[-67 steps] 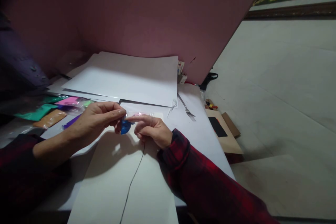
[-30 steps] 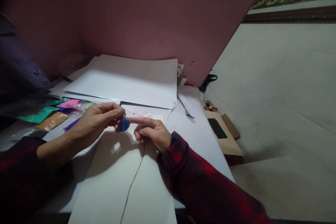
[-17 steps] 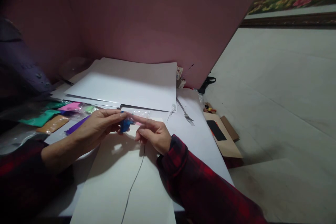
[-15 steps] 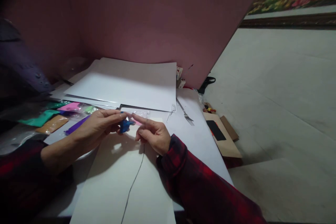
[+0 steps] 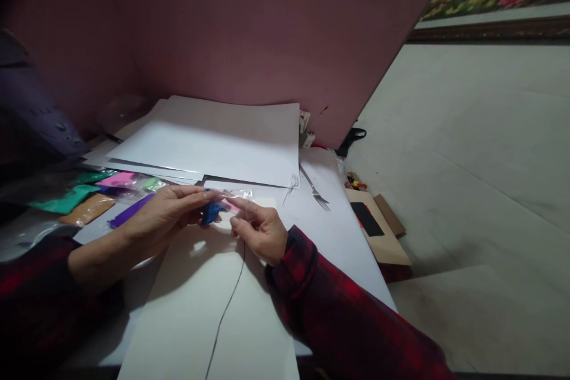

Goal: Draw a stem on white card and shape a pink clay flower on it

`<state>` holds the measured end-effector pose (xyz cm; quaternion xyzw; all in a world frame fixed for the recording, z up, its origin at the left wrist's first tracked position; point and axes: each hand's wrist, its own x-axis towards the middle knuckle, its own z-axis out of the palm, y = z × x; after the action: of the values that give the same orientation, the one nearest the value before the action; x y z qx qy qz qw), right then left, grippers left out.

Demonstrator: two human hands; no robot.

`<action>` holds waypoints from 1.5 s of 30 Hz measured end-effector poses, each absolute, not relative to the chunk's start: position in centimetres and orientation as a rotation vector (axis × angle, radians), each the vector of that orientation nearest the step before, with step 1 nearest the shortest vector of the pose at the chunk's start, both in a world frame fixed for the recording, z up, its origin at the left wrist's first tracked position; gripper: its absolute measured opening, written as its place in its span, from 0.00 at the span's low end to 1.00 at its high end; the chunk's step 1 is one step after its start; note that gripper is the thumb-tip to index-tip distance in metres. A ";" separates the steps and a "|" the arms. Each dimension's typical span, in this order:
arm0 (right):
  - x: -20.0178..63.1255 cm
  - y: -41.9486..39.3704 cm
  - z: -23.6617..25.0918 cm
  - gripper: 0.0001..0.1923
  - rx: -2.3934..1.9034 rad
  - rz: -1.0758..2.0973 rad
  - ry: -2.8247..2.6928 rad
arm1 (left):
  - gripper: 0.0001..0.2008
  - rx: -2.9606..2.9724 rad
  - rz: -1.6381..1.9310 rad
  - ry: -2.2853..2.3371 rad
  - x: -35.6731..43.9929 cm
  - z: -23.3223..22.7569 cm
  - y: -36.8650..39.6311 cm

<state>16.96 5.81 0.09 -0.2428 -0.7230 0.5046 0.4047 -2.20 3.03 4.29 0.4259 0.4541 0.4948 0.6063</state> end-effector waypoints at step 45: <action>17.2 6.3 0.1 0.15 -0.614 2.070 -1.550 | 0.11 0.964 0.964 0.969 -1.7 4.1 2.8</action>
<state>17.25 6.29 0.12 -0.2242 -0.5663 0.7561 0.2394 -1.69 2.82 4.11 0.4277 0.4302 0.4276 0.6702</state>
